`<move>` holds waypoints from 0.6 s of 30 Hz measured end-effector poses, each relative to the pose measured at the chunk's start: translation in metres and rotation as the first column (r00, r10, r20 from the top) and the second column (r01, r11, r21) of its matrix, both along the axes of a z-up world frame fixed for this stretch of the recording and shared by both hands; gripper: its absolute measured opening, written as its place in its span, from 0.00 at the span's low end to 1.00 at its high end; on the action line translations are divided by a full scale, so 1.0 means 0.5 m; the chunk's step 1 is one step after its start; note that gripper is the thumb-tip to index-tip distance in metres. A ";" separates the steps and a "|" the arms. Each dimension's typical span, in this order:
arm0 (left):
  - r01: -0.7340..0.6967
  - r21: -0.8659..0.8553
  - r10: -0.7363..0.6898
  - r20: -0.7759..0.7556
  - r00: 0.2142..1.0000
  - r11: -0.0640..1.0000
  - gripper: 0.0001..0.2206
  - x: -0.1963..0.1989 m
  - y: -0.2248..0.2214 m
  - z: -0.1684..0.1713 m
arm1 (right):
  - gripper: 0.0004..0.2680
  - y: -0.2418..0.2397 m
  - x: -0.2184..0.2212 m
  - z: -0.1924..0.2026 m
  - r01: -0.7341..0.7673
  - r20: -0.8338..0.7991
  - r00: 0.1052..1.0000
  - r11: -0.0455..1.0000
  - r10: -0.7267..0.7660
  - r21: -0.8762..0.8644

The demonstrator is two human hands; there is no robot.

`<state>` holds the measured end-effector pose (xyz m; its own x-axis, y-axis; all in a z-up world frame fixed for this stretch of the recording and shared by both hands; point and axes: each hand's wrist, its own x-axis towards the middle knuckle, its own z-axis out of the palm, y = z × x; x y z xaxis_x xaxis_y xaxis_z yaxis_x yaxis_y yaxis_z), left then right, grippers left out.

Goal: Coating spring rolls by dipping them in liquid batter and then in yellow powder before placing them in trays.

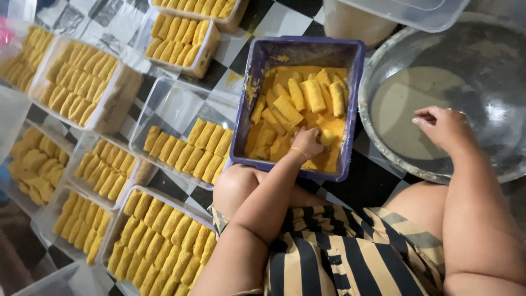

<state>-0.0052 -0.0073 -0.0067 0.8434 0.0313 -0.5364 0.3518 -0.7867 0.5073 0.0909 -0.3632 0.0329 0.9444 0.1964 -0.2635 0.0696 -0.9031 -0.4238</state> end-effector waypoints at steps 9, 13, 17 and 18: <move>-0.138 -0.401 0.226 0.181 0.957 0.905 0.37 -0.021 0.033 0.042 | 0.15 -0.087 0.048 -0.145 -0.117 0.093 0.988 0.991 0.123 -0.067; -0.279 -0.690 0.491 0.128 0.862 0.668 0.14 -0.039 0.125 0.145 | 0.09 -0.234 0.146 -0.438 -0.168 0.135 0.984 0.875 0.119 0.455; -0.248 -0.755 0.586 0.215 0.781 0.607 0.20 -0.090 0.360 0.233 | 0.12 -0.246 0.117 -0.456 -0.122 0.112 0.991 0.857 0.076 0.501; -0.233 -0.780 0.610 0.227 0.759 0.581 0.17 -0.091 0.433 0.217 | 0.11 -0.237 0.097 -0.437 -0.075 0.058 0.997 0.834 0.052 0.546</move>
<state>-0.0505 0.2090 0.1018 0.9589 0.2437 -0.1456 0.1422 0.0313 0.9893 0.1396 -0.4815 -0.1858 0.9321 0.3575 -0.0582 0.1456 -0.5170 -0.8435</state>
